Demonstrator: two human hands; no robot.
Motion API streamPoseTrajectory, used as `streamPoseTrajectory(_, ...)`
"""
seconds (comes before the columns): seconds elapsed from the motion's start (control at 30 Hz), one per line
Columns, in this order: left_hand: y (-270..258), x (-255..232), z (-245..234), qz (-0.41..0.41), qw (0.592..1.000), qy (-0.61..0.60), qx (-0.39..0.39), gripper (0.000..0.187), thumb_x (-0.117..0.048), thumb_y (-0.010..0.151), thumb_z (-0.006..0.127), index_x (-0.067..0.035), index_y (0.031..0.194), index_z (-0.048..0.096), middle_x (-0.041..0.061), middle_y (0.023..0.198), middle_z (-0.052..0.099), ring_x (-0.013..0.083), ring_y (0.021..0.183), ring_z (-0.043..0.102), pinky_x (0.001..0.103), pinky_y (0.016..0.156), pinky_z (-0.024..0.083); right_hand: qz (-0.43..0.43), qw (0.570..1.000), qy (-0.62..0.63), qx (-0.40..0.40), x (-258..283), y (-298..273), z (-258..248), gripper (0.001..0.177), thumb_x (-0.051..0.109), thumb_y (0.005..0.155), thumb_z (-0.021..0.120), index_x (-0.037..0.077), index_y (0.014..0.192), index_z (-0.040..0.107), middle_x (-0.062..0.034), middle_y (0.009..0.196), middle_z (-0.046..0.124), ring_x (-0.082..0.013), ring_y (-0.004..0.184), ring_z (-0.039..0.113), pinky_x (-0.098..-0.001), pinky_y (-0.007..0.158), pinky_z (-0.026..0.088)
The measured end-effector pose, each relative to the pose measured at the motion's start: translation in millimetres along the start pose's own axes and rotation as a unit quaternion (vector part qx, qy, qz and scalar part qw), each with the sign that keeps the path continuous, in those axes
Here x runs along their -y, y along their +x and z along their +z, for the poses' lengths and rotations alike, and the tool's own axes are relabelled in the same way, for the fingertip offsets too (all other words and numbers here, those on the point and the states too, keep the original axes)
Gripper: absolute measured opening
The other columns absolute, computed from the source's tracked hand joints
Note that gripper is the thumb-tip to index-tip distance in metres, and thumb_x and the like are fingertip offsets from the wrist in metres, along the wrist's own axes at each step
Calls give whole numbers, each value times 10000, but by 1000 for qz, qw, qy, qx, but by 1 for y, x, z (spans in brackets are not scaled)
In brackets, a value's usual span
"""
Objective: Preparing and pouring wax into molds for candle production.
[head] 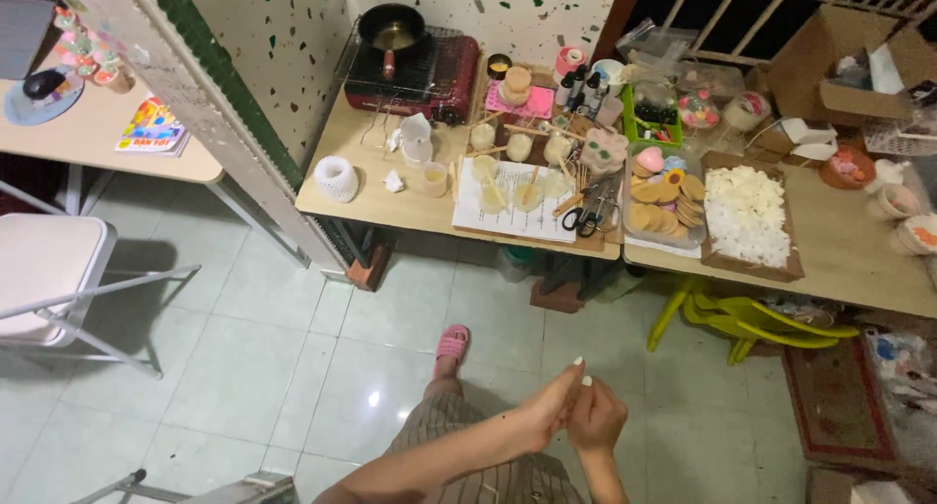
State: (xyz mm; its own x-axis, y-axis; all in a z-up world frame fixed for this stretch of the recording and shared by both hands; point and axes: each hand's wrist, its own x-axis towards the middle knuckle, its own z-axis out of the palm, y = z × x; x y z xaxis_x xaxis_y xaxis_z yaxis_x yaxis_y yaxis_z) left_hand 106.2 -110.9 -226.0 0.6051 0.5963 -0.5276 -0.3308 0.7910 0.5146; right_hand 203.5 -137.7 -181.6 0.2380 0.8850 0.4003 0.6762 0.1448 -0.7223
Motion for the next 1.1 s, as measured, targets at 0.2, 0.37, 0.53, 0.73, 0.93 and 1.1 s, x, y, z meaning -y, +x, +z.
streamPoseTrajectory(0.2, -20, -57, 12, -41, 999, 2, 4, 744, -802, 993, 434, -111, 1046, 705, -27, 872, 667, 84, 766, 573, 250, 712, 431, 30, 998, -29, -46, 15, 31, 9, 395, 230, 1005, 522, 0, 698, 618, -177, 647, 621, -346, 551, 605, -454, 539, 454)
streamPoseTrajectory(0.37, -12, -90, 16, -76, 997, -30, 3, 803, -744, 999, 398, -22, 1167, 707, -2, 958, 729, 99, 862, 647, 264, 846, 499, 88, 995, 22, -51, 2, 54, 26, 417, 243, 1039, 525, -28, 743, 636, -155, 621, 631, -233, 522, 586, -407, 529, 451)
streamPoseTrajectory(0.53, 17, -120, -27, -71, 995, -51, 37, 735, -658, 1046, 410, 1, 1167, 714, 59, 1009, 752, 133, 895, 669, 287, 884, 508, 94, 994, 34, -31, 10, 92, 59, 438, 233, 1058, 504, -45, 741, 625, -120, 600, 599, -200, 533, 533, -399, 527, 435)
streamPoseTrajectory(0.73, 40, -216, -105, -13, 995, -85, 54, 615, -580, 1040, 458, -30, 1108, 725, 68, 1027, 767, 158, 921, 695, 311, 910, 518, 99, 992, 72, 29, 10, 167, 163, 397, 209, 1029, 549, -49, 732, 605, -142, 608, 591, -202, 559, 523, -400, 531, 438)
streamPoseTrajectory(0.93, 14, -373, -187, 65, 986, -151, -11, 462, -506, 1003, 492, -113, 1119, 706, 36, 1052, 758, 184, 971, 700, 368, 906, 540, 8, 983, 94, 159, 102, 309, 298, 219, 189, 910, 661, -25, 865, 675, -126, 705, 675, -185, 608, 639, -347, 586, 507)
streamPoseTrajectory(1.1, -5, -465, -274, 134, 973, -162, -96, 385, -433, 971, 480, -128, 1124, 659, 47, 1099, 761, 185, 1000, 715, 343, 834, 517, 71, 951, 206, 220, 128, 423, 448, 194, 42, 864, 684, 13, 1055, 699, -67, 910, 743, -138, 819, 696, -292, 675, 561)
